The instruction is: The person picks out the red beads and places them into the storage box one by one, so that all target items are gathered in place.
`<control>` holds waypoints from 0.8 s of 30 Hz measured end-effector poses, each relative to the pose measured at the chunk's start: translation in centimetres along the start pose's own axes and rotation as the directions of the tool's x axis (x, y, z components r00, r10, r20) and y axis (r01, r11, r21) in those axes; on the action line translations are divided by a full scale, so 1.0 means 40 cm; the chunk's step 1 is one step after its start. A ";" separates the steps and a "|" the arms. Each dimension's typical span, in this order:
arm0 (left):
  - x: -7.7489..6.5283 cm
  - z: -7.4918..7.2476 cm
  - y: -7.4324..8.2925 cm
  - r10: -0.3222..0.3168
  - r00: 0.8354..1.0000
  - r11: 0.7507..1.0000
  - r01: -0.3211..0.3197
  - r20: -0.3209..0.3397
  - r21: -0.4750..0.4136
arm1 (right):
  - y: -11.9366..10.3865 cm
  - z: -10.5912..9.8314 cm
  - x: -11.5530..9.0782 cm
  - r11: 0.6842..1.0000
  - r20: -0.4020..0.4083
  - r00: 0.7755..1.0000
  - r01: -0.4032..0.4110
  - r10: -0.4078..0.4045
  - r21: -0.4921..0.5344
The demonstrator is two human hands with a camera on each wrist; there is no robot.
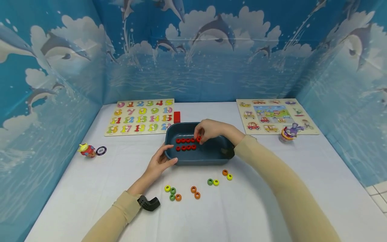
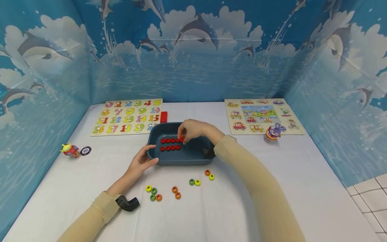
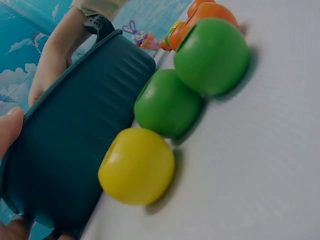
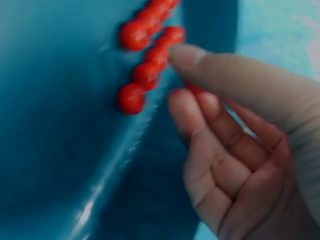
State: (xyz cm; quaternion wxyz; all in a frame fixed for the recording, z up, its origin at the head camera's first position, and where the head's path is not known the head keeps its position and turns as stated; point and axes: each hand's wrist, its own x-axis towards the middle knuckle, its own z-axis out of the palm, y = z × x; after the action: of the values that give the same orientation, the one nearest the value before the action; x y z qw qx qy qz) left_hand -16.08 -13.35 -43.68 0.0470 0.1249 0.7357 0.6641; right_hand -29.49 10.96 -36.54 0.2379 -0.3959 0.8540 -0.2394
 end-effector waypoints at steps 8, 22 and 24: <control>0.000 0.005 -0.002 -0.015 1.000 1.000 0.015 0.001 0.013 | 0.028 0.029 0.032 0.993 0.051 0.998 -0.039 0.046 -0.115; 0.000 0.006 -0.002 -0.010 1.000 1.000 0.009 0.015 0.005 | 0.025 0.044 0.035 0.985 0.092 0.993 -0.057 0.073 -0.161; 0.000 0.006 0.000 -0.006 1.000 1.000 0.006 0.016 0.005 | 0.016 0.031 0.026 0.990 0.094 0.993 -0.060 0.072 -0.127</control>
State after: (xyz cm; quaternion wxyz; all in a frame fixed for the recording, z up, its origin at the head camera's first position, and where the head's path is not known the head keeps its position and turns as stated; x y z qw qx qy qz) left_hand -16.02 -13.13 -43.71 0.0548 0.1281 0.7372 0.6611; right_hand -29.70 10.23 -38.11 0.2626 -0.3926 0.8672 -0.1578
